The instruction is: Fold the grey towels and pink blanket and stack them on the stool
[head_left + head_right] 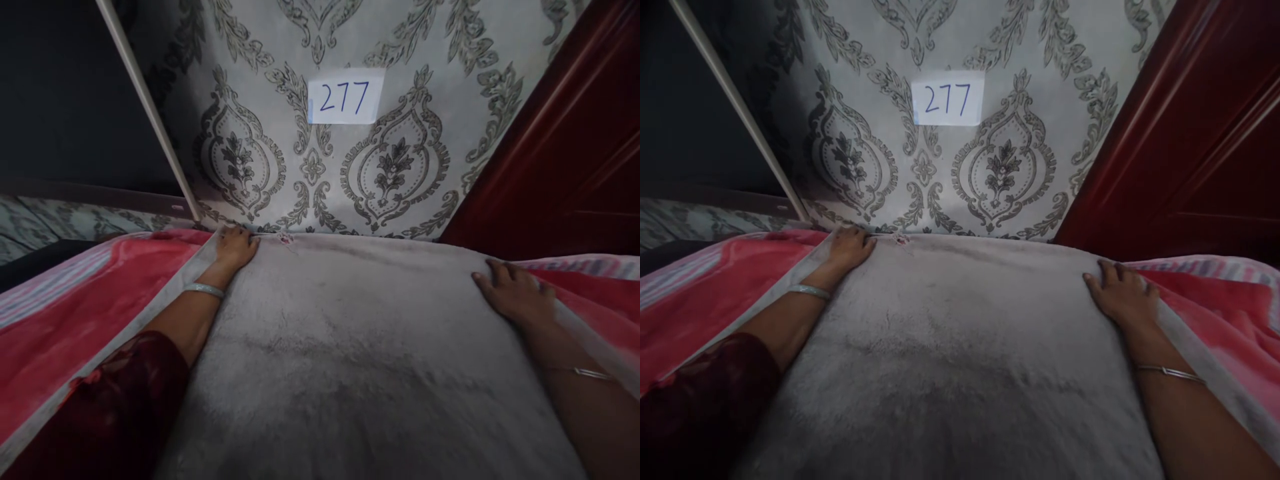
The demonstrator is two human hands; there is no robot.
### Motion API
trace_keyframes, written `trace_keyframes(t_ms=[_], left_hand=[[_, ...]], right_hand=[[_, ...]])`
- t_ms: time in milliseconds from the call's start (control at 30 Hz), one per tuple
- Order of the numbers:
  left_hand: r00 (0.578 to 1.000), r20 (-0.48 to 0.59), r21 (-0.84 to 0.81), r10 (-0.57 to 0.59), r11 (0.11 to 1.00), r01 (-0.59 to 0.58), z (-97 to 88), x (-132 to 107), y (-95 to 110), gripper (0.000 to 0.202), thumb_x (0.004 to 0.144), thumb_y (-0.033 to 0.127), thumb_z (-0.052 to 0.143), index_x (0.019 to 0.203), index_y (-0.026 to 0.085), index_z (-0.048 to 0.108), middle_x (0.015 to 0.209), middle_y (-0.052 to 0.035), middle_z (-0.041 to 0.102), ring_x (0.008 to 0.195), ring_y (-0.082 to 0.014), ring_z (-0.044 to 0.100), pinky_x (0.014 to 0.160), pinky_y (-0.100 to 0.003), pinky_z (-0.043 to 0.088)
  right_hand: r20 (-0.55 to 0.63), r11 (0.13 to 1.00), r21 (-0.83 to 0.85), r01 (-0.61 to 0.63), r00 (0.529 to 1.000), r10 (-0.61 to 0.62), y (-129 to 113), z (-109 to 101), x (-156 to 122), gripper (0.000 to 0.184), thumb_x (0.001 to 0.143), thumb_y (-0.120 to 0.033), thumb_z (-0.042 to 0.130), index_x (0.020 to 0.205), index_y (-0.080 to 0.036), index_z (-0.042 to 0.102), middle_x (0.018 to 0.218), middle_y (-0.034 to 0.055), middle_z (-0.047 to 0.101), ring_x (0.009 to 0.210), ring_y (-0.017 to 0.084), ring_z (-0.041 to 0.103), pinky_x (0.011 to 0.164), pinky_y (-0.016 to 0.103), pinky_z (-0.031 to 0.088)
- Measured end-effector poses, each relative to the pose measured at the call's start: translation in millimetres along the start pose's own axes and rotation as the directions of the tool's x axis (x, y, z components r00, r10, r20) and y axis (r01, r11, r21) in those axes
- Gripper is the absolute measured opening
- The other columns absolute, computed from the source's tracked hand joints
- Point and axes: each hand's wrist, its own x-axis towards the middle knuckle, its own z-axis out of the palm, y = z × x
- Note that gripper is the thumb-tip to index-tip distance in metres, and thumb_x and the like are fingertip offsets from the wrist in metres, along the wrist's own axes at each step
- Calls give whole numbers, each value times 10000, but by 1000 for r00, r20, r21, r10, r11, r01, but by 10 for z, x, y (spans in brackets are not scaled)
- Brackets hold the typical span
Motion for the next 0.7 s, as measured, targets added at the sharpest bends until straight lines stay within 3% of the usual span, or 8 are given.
trace_keyframes(t_ms=[200, 333, 433, 500, 567, 633, 700], left_hand=[[999, 29, 4, -36, 999, 36, 79, 27, -86, 496, 983, 428, 394, 1248, 113, 671, 1342, -213, 624, 1320, -354, 521, 1123, -466, 392], [977, 214, -36, 6, 999, 2, -19, 53, -96, 573, 992, 390, 327, 1357, 35, 592, 1408, -245, 593, 1369, -339, 504, 1146, -433, 374], [947, 318, -72, 42, 997, -20, -188, -115, -126, 614, 983, 429, 372, 1459, 74, 526, 1492, -203, 554, 1418, -302, 483, 1156, -386, 368], [933, 353, -87, 75, 995, -47, -304, -426, -155, 653, 990, 482, 367, 1530, 126, 459, 1564, -179, 491, 1470, -305, 425, 1191, -426, 325], [919, 361, -104, 156, 987, -126, -404, -895, -190, 686, 1002, 541, 332, 1580, 178, 397, 1639, -163, 393, 1526, -327, 333, 1224, -512, 253], [895, 353, -135, 272, 962, -239, -488, -1435, -239, 691, 1003, 584, 323, 1604, 246, 364, 1691, -123, 302, 1564, -329, 250, 1240, -558, 197], [878, 331, -173, 346, 937, -304, -561, -1914, -309, 663, 1004, 593, 341, 1604, 312, 363, 1704, -74, 281, 1574, -304, 232, 1254, -539, 178]], right_hand=[[30, 1000, -8, -21, 999, 21, 22, 40, -5, 760, 1002, -609, 172, 1555, -149, 420, 1591, 258, 402, 1463, 418, 373, 1161, 626, 237], [79, 1000, 7, -19, 997, 19, -60, -73, -61, 752, 1020, -563, 155, 1583, -115, 373, 1634, 271, 324, 1516, 398, 289, 1164, 637, 202], [172, 1000, 17, -17, 985, 14, -113, -232, -84, 732, 1033, -510, 176, 1611, -81, 313, 1674, 263, 242, 1560, 388, 186, 1181, 646, 168], [230, 999, 22, -34, 973, 28, -210, -327, -180, 735, 1032, -505, 204, 1612, -65, 302, 1672, 278, 232, 1559, 411, 180, 1173, 667, 191], [217, 998, 50, 33, 975, -43, -392, -371, -430, 735, 1027, -520, 214, 1602, -77, 327, 1652, 286, 279, 1536, 431, 240, 1154, 688, 240], [138, 967, 90, 240, 958, -251, -630, -352, -838, 704, 1026, -532, 211, 1598, -150, 359, 1648, 237, 330, 1520, 411, 299, 1153, 683, 275], [108, 864, 115, 490, 858, -502, -840, -289, -1297, 657, 1021, -555, 246, 1596, -267, 380, 1657, 148, 362, 1514, 379, 332, 1162, 660, 305]])
